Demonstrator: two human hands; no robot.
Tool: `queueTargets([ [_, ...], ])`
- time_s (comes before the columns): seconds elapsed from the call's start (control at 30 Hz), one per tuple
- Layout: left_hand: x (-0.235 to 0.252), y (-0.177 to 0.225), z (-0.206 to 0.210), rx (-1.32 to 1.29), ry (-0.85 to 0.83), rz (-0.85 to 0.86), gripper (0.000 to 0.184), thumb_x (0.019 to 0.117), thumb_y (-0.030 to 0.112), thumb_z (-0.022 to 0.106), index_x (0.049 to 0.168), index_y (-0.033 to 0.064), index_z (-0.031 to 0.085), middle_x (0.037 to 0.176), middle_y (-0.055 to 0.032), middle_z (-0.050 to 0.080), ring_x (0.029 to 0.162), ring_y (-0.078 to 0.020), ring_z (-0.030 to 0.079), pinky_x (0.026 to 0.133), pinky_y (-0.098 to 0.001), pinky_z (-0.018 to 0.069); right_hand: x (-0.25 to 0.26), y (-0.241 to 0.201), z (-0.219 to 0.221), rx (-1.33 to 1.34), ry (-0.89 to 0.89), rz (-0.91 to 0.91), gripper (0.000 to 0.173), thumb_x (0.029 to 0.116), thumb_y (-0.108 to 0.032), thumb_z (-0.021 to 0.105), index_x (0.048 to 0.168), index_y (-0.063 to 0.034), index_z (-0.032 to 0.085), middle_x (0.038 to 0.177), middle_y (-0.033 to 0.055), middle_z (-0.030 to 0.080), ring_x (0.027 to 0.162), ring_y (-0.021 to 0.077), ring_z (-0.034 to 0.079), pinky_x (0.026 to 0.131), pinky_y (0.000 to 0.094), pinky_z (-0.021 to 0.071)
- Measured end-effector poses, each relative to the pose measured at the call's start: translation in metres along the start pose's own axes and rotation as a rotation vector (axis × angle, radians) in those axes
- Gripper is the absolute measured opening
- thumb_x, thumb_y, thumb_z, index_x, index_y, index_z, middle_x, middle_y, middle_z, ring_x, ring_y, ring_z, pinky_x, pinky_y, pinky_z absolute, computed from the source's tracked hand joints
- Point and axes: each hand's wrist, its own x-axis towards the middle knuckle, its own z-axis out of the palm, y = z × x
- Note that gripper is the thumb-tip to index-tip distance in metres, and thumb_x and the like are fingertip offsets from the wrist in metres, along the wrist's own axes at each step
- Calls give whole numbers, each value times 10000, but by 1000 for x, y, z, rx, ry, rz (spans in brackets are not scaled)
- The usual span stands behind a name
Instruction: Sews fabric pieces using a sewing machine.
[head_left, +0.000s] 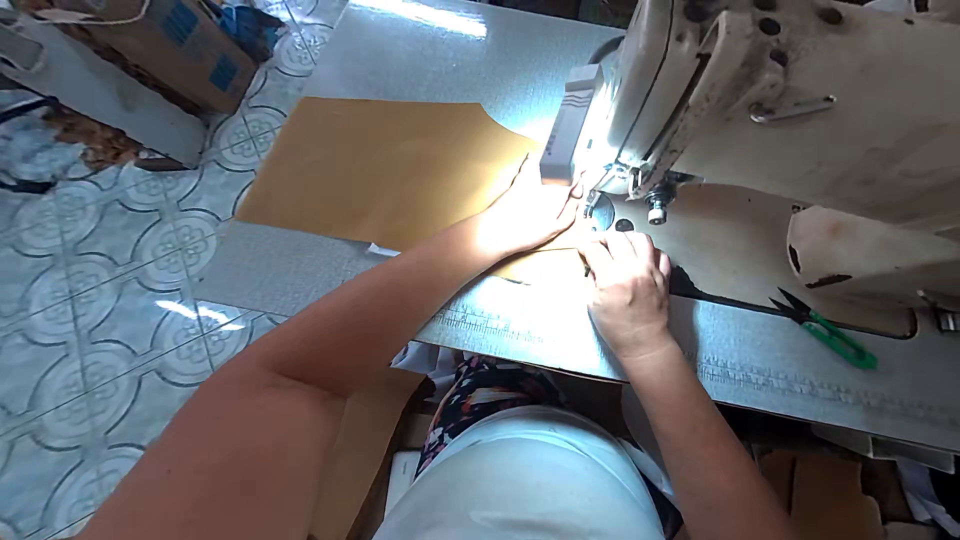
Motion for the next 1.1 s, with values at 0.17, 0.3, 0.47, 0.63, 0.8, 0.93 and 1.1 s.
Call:
queueTargets([
  [0.17,-7,3,-8,-38,-55,-105,372,1051,366,479,1152,71,683,1301,-179,658,1370,-390,518,1174,-741,130,1,4,0,36,-17,22,304,960,-70,586,1188,-177,757,1105,93,705,1091,322,637,816,502,493],
  [0.3,-25,7,-20,-129,-172,-251,487,928,607,602,1163,187,677,1578,-146,436,1549,-385,244,1123,-831,39,2,10,-3,88,-48,7,318,960,-64,593,1203,-182,760,1106,101,695,1073,322,637,819,485,523],
  [0.47,-26,0,-12,-157,-161,-262,472,884,639,609,1106,227,667,1473,-115,521,1500,-396,332,1066,-879,102,9,13,-3,104,-43,-8,214,997,-126,595,1117,-133,772,1067,109,697,1052,330,641,805,486,528],
  [0.63,-2,-13,-16,-36,-363,-366,682,875,751,556,1301,224,627,1655,-141,314,1583,-345,150,1179,-759,34,11,12,9,8,-9,8,320,987,-94,567,1242,-173,744,1105,136,690,1078,349,639,807,492,513],
  [0.8,17,-49,2,-143,-267,-357,886,806,773,620,1491,218,523,1608,-19,435,1580,-240,193,1208,-713,-60,6,11,12,-11,13,-13,310,990,-99,578,1248,-151,742,1133,128,690,1083,336,635,817,487,512],
  [0.93,33,-62,5,-106,-264,-344,881,825,731,662,1521,216,497,1598,-7,454,1573,-251,219,1187,-753,-28,6,10,12,-34,8,3,331,987,-103,578,1271,-173,732,1130,118,690,1072,323,638,798,479,506],
  [1.1,44,-66,1,-121,-277,-360,876,861,661,650,1590,248,395,1653,27,371,1591,-274,143,1151,-789,-59,4,11,14,-37,47,11,283,991,-107,578,1211,-155,751,1112,106,692,1060,312,643,800,469,510],
])
